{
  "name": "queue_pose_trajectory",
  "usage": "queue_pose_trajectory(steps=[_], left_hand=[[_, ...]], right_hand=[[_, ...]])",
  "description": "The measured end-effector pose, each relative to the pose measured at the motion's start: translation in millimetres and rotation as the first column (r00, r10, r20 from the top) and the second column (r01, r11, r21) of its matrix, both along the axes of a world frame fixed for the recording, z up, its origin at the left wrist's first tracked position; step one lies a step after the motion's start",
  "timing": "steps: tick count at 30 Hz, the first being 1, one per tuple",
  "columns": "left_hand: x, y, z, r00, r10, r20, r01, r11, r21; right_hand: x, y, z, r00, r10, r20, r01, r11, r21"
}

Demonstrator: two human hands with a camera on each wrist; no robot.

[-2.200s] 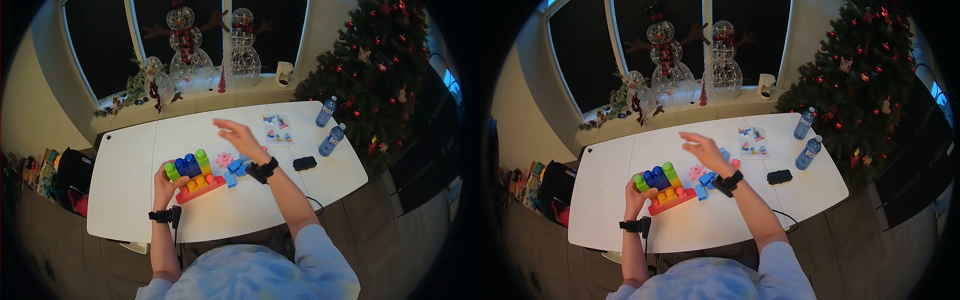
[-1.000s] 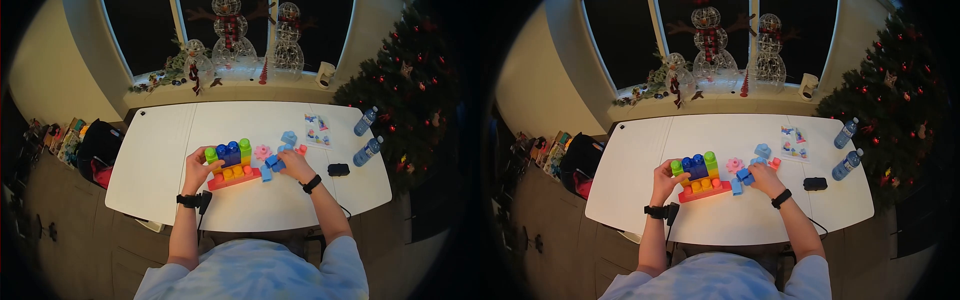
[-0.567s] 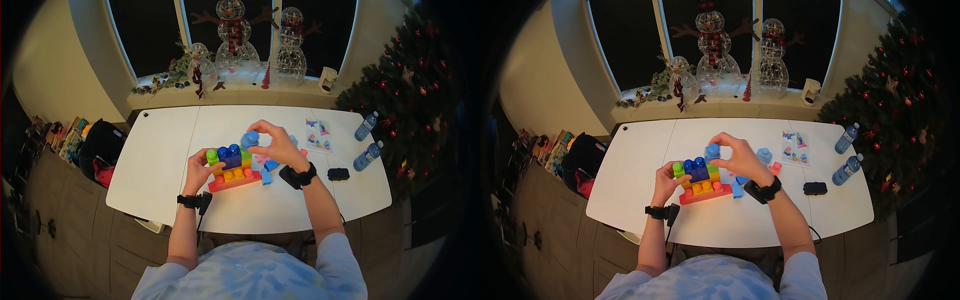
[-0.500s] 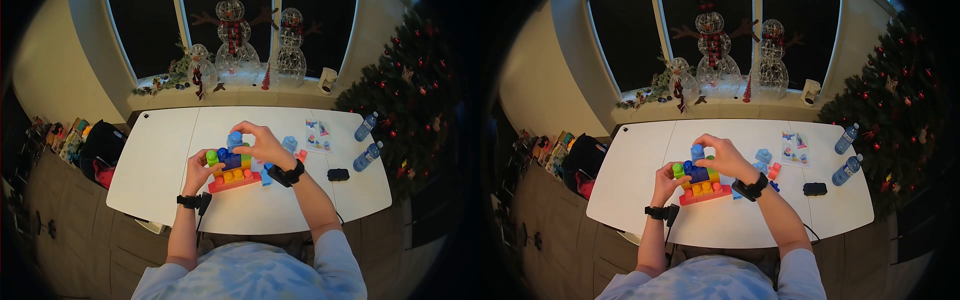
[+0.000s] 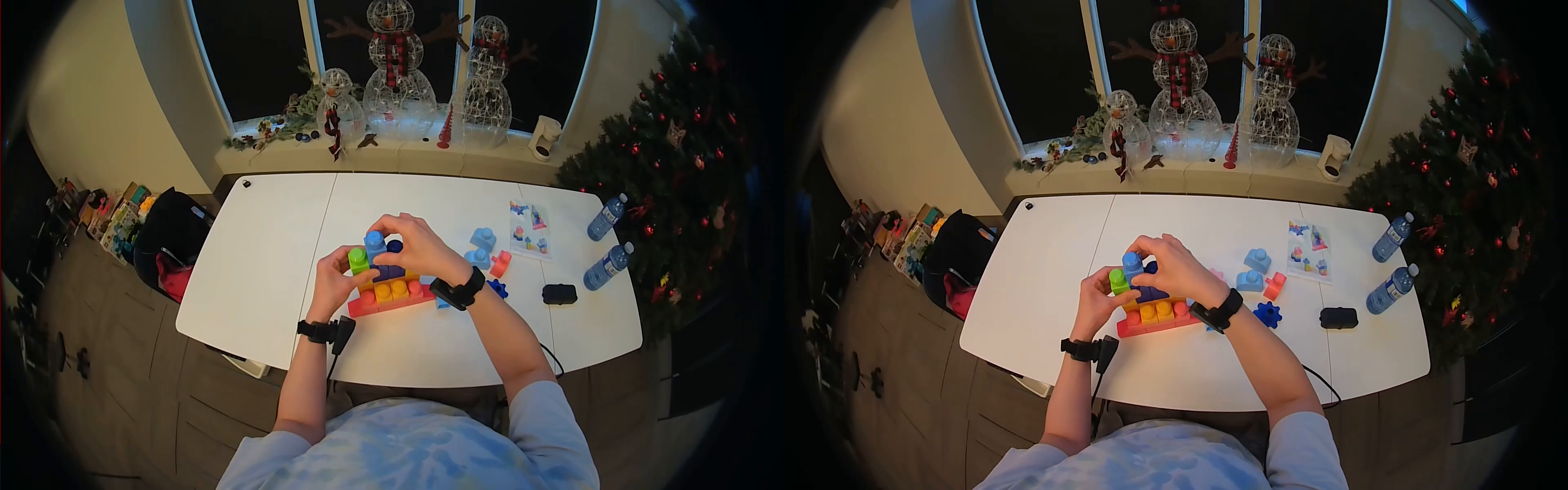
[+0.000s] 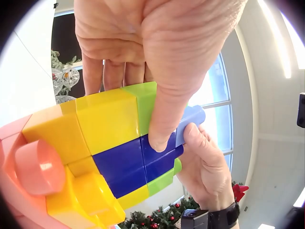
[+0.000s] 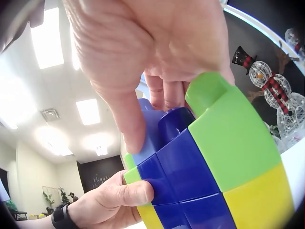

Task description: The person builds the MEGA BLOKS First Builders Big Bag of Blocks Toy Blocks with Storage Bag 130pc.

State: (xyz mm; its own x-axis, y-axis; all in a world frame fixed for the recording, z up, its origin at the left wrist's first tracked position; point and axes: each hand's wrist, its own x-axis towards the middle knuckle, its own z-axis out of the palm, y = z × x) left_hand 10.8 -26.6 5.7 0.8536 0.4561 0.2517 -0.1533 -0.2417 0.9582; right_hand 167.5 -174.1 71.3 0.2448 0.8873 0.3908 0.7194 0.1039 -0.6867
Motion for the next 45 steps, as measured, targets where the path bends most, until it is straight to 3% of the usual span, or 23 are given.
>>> queue_pose_trajectory(steps=[9, 11, 13, 15, 16, 18, 19, 21, 24, 27, 28, 30, 31, 33, 36, 37, 39, 41, 43, 45], left_hand=[[0.7, 1.8, -2.4, 1.0, 0.0, 0.004, 0.0, 1.0, 0.031], [1.2, -0.1, -0.3, 1.0, -0.008, 0.015, 0.007, 1.0, 0.022], [1.6, -0.3, 1.4, 1.0, 0.001, 0.021, -0.003, 0.998, 0.061], [1.7, -2.2, 6.6, 1.0, 0.011, 0.026, -0.014, 0.995, 0.104], [1.6, -3.2, 10.7, 0.999, 0.023, 0.031, -0.026, 0.997, 0.077], [4.1, -2.4, 13.2, 0.998, 0.045, 0.034, -0.047, 0.997, 0.061], [5.0, -2.3, 13.8, 0.998, 0.043, 0.037, -0.045, 0.997, 0.058], [5.2, -2.3, 15.5, 0.999, 0.046, 0.012, -0.047, 0.996, 0.08], [4.7, -2.6, 15.5, 0.998, 0.055, 0.043, -0.06, 0.991, 0.123], [4.8, -2.0, 15.2, 0.999, 0.047, 0.026, -0.05, 0.995, 0.092], [4.7, -2.1, 14.6, 0.998, 0.052, 0.027, -0.054, 0.994, 0.093], [5.2, -2.3, 13.0, 0.998, 0.055, 0.04, -0.059, 0.993, 0.104], [6.0, -1.9, 12.1, 0.998, 0.057, 0.039, -0.061, 0.993, 0.104], [6.2, -1.5, 9.2, 0.998, 0.053, 0.045, -0.057, 0.994, 0.095], [5.0, -2.9, 11.9, 0.998, 0.052, 0.026, -0.054, 0.995, 0.085], [5.0, -3.3, 13.0, 0.999, 0.048, 0.024, -0.05, 0.995, 0.088], [4.5, -3.7, 14.9, 0.998, 0.057, 0.008, -0.057, 0.995, 0.085], [4.7, -3.2, 12.9, 0.999, 0.048, 0.018, -0.049, 0.996, 0.074], [5.4, -1.9, 11.3, 0.999, 0.043, 0.032, -0.045, 0.997, 0.063], [6.1, -1.5, 10.1, 0.998, 0.043, 0.048, -0.047, 0.995, 0.088]], right_hand=[[-2.3, -8.3, 7.1, 0.996, -0.048, 0.079, 0.05, 0.998, -0.024], [0.7, -23.2, 20.0, 0.988, -0.064, -0.138, 0.089, 0.979, 0.186], [22.4, -42.8, 19.6, 0.985, -0.105, -0.139, 0.136, 0.961, 0.241], [44.7, -64.1, 11.2, 0.93, -0.36, -0.078, 0.364, 0.93, 0.051], [51.7, -72.2, 0.0, 0.927, -0.367, -0.075, 0.371, 0.927, 0.05], [59.1, -87.3, -35.4, 0.931, -0.335, 0.149, 0.365, 0.884, -0.294], [61.0, -95.0, -58.2, 0.929, -0.336, 0.153, 0.368, 0.882, -0.295], [58.3, -109.8, -98.7, 0.862, -0.289, 0.416, 0.423, 0.862, -0.279], [51.3, -118.2, -110.0, 0.88, -0.343, 0.329, 0.445, 0.836, -0.321], [49.7, -121.8, -120.4, 0.869, -0.345, 0.354, 0.449, 0.85, -0.275], [50.5, -119.9, -113.5, 0.871, -0.341, 0.354, 0.445, 0.852, -0.274], [58.8, -116.6, -96.0, 0.912, -0.383, 0.144, 0.409, 0.835, -0.368], [59.7, -112.3, -82.3, 0.913, -0.382, 0.143, 0.407, 0.836, -0.368], [53.2, -99.0, -45.6, 0.912, -0.411, 0.019, 0.411, 0.91, -0.047], [23.1, -79.4, 31.1, 0.921, -0.388, 0.029, 0.389, 0.921, -0.016], [17.8, -71.1, 44.1, 0.952, -0.304, 0.037, 0.303, 0.953, 0.019], [12.3, -52.9, 51.5, 0.975, -0.218, 0.048, 0.215, 0.975, 0.055], [10.5, -34.7, 47.6, 0.98, -0.103, 0.172, 0.098, 0.994, 0.041], [6.7, -25.2, 39.8, 0.966, -0.12, 0.23, 0.111, 0.992, 0.051], [2.7, -22.0, 40.9, 0.951, -0.129, 0.281, 0.147, 0.988, -0.044]])
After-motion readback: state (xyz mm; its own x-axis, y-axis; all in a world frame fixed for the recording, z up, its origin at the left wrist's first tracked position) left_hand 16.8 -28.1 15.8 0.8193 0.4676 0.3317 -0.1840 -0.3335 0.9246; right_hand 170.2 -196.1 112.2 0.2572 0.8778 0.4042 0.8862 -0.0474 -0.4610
